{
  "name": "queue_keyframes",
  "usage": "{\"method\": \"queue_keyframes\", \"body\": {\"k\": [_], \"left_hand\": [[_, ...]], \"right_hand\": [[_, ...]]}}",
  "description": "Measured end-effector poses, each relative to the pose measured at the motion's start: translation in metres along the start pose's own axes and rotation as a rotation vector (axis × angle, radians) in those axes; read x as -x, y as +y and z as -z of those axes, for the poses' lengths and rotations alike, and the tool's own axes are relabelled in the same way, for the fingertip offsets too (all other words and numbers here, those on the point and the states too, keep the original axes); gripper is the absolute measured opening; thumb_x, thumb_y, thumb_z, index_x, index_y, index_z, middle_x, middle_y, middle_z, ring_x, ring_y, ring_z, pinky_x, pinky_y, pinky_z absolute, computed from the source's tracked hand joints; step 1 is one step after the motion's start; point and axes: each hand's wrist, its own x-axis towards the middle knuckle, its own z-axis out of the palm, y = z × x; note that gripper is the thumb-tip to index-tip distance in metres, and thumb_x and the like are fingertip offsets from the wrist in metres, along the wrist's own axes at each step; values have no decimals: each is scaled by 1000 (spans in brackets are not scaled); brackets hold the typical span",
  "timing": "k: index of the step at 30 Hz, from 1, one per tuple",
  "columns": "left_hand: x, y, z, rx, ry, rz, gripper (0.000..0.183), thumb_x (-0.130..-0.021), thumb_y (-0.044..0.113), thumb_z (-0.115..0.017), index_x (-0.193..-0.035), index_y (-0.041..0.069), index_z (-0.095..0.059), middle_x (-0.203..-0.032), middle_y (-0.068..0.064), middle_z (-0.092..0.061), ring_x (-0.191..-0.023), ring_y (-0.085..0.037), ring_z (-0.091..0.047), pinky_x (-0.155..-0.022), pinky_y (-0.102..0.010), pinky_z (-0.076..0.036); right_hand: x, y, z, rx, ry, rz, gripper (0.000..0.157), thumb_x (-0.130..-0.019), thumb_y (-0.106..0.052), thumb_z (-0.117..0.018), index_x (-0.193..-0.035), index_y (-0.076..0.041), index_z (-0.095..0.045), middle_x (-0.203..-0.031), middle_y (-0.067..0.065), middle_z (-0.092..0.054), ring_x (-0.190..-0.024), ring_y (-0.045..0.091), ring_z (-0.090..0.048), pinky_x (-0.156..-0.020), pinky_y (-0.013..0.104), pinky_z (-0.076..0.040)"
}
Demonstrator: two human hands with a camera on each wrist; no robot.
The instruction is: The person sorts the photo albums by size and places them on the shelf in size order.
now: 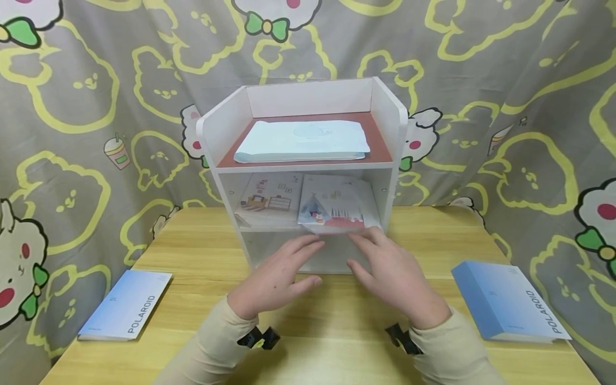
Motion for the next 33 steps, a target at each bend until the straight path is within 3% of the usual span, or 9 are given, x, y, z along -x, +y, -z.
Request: {"method": "queue_keyframes", "body": {"k": [10,17,33], "left_hand": [[-4,-2,-7,53,-5,72,73,-100,42,-63,-158,10,-33,-164,-5,-29,-147,-21,-31,-117,-39,-30],[-6,-4,-9,69,16,69,70,-102,41,-60,-158,9,-34,-163,-5,-30,-148,-21,-30,-118,-39,-31],[-6,-8,-12,124,35,85,71,-101,41,-61,-159,11,-33,-164,-1,-28,-148,-19,-30,-117,-40,-31]], "right_hand": [[-4,6,-12,5,44,24,57,-92,-29,-74,-141,-6,-60,-132,12,-55,-88,23,-65,-61,42,-55],[-5,9,-18,4,70,29,59,-91,-29,-74,-143,-5,-58,-130,12,-54,-78,20,-61,-57,39,-53],[-5,10,-22,7,66,22,59,-91,-28,-74,-143,-4,-58,-126,12,-54,-76,18,-59,-54,34,-50]]}}
